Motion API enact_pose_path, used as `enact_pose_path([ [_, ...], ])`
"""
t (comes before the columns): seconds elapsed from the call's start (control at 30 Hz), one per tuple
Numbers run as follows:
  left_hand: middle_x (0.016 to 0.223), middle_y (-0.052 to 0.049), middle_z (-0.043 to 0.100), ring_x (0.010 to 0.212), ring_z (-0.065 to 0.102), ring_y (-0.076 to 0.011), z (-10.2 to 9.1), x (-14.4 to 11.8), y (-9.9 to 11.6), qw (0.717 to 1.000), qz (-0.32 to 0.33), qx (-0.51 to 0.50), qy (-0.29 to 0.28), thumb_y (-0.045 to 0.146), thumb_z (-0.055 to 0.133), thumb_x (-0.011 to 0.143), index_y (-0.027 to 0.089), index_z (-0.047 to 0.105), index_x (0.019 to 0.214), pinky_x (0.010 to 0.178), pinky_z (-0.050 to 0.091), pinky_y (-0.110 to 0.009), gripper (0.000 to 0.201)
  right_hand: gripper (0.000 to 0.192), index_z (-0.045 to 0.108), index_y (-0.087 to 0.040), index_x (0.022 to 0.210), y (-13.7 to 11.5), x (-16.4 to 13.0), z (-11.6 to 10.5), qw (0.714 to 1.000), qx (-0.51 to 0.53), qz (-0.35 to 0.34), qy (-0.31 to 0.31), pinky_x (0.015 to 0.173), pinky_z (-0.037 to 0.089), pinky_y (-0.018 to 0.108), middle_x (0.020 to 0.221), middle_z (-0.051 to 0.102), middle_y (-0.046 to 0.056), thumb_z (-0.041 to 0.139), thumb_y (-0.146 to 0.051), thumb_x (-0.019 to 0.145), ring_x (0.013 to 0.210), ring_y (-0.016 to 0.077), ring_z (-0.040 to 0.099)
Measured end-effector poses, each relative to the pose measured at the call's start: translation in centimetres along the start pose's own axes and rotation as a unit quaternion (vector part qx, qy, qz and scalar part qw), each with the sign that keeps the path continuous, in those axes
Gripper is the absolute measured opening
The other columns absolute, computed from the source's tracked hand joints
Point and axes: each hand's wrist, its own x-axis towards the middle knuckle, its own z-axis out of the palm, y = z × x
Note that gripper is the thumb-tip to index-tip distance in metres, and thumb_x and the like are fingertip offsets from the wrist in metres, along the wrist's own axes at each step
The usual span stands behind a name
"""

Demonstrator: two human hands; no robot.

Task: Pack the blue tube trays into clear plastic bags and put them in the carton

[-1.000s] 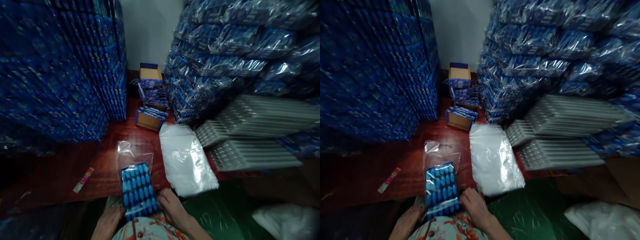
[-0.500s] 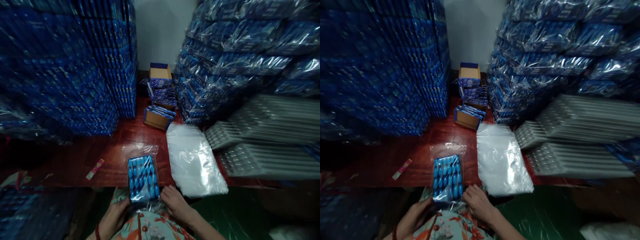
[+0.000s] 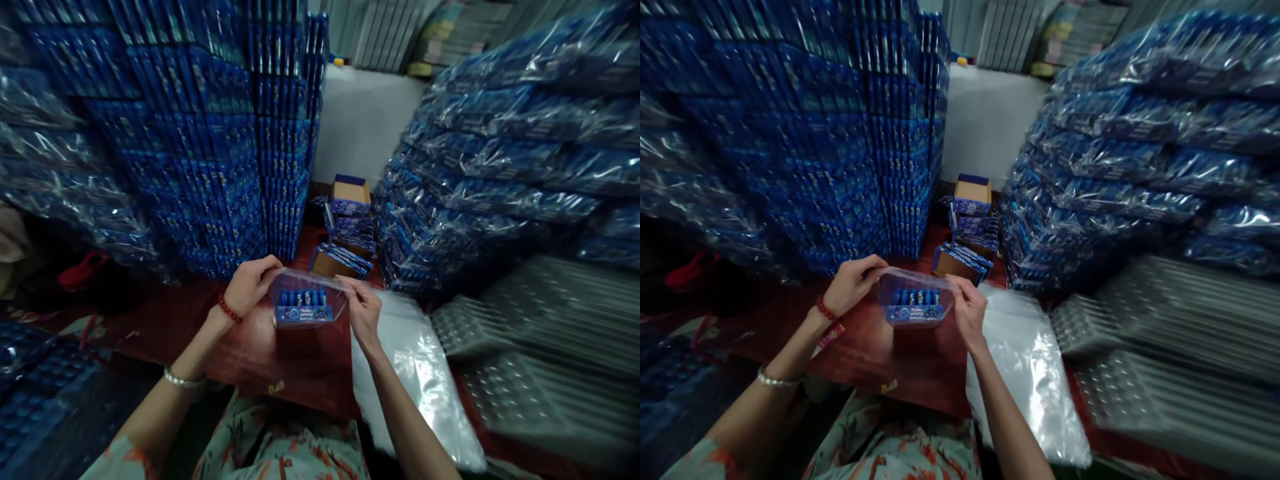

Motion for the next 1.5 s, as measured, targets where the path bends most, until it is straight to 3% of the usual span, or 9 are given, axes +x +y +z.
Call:
enact_pose_path([
  [0.13, 0.091, -0.005, 0.068, 0.083, 0.062, -0.0157, 3.0, 0.7, -1.8, 0.982, -0.073, -0.138, 0.104, 0.033, 0.062, 0.074, 0.015, 0.062, 0.096, 0.077, 0.047, -0.025, 0.028, 0.030, 0.056, -0.018, 0.071, 0.9, 2.0, 2.6, 0.970, 0.192, 0.146, 0.027, 0.068, 0.053, 0.033, 0.063, 0.062, -0.001, 0.057, -0.046, 0.079, 0.063, 0.0171, 0.064],
  [0.27, 0.090, -0.009, 0.071, 0.087, 0.065, -0.0190, 5.1, 0.3, -3.2, 0.922, -0.165, -0.315, 0.155, 0.039, 0.066, 0.070, 0.012, 0.067, 0.088, 0.083, 0.049, -0.031, 0.033, 0.033, 0.053, -0.018, 0.072, 0.9, 3.1, 3.7, 0.967, 0.208, 0.140, 0.033, 0.057, 0.051, 0.029, 0.057, 0.058, -0.004, 0.062, -0.050, 0.074, 0.053, 0.0146, 0.060],
  [0.5, 0.075, -0.008, 0.072, 0.075, 0.067, -0.0171, 4.6, 1.2, -3.6, 0.861, -0.150, -0.469, 0.127, 0.047, 0.062, 0.078, 0.011, 0.069, 0.077, 0.080, 0.050, -0.031, 0.037, 0.037, 0.050, -0.019, 0.082, 1.9, 5.9, 3.2, 0.970, 0.170, 0.146, 0.094, 0.050, 0.048, 0.030, 0.049, 0.053, -0.006, 0.062, -0.052, 0.071, 0.044, 0.0147, 0.054],
  [0.67, 0.077, -0.010, 0.072, 0.076, 0.069, -0.0196, 4.4, 1.6, -3.4, 0.833, -0.171, -0.512, 0.119, 0.055, 0.056, 0.080, 0.010, 0.068, 0.075, 0.081, 0.051, -0.033, 0.047, 0.024, 0.058, -0.018, 0.100, -0.1, 5.9, 3.3, 0.968, -0.107, -0.102, 0.202, 0.080, 0.045, 0.037, 0.089, 0.063, 0.007, 0.048, -0.036, 0.088, 0.084, 0.0197, 0.058],
  [0.87, 0.083, -0.008, 0.071, 0.078, 0.065, -0.0174, 5.2, 1.5, -3.1, 0.857, -0.153, -0.467, 0.158, 0.056, 0.054, 0.080, 0.010, 0.069, 0.084, 0.078, 0.049, -0.029, 0.049, 0.029, 0.057, -0.023, 0.117, -3.9, 3.9, 8.0, 0.857, -0.314, -0.390, -0.119, 0.093, 0.032, 0.038, 0.105, 0.062, 0.007, 0.045, -0.019, 0.091, 0.105, 0.0210, 0.048],
  [1.13, 0.058, 0.001, 0.059, 0.059, 0.053, -0.0110, 5.4, 1.1, -3.1, 0.888, -0.155, -0.389, 0.191, 0.059, 0.057, 0.073, 0.011, 0.064, 0.065, 0.057, 0.043, -0.022, 0.050, 0.023, 0.061, -0.014, 0.088, -4.5, 5.4, 10.8, 0.772, -0.398, -0.450, -0.206, 0.074, 0.036, 0.034, 0.080, 0.059, 0.008, 0.038, -0.015, 0.092, 0.083, 0.0220, 0.046],
  [1.2, 0.060, 0.000, 0.062, 0.061, 0.058, -0.0132, 5.4, 1.0, -2.9, 0.876, -0.159, -0.412, 0.193, 0.060, 0.058, 0.072, 0.011, 0.064, 0.066, 0.062, 0.047, -0.024, 0.049, 0.023, 0.061, -0.014, 0.085, -4.2, 6.1, 10.9, 0.787, -0.384, -0.432, -0.214, 0.072, 0.038, 0.033, 0.079, 0.059, 0.009, 0.038, -0.014, 0.091, 0.082, 0.0222, 0.046],
  [1.37, 0.078, -0.010, 0.072, 0.074, 0.069, -0.0213, 5.0, 0.6, -3.2, 0.818, -0.187, -0.501, 0.212, 0.059, 0.059, 0.074, 0.009, 0.067, 0.079, 0.081, 0.051, -0.037, 0.051, 0.025, 0.060, -0.016, 0.088, -3.9, 8.2, 10.0, 0.928, -0.213, -0.289, -0.100, 0.075, 0.042, 0.030, 0.083, 0.061, 0.006, 0.036, -0.017, 0.094, 0.083, 0.0181, 0.051],
  [1.5, 0.080, -0.010, 0.071, 0.077, 0.068, -0.0203, 4.7, 0.6, -4.1, 0.804, -0.183, -0.516, 0.233, 0.059, 0.060, 0.074, 0.008, 0.067, 0.081, 0.081, 0.050, -0.035, 0.052, 0.018, 0.061, -0.019, 0.097, -5.2, 7.1, 9.9, 0.890, -0.209, -0.371, -0.165, 0.079, 0.039, 0.032, 0.094, 0.065, 0.004, 0.045, -0.023, 0.093, 0.092, 0.0183, 0.050],
])
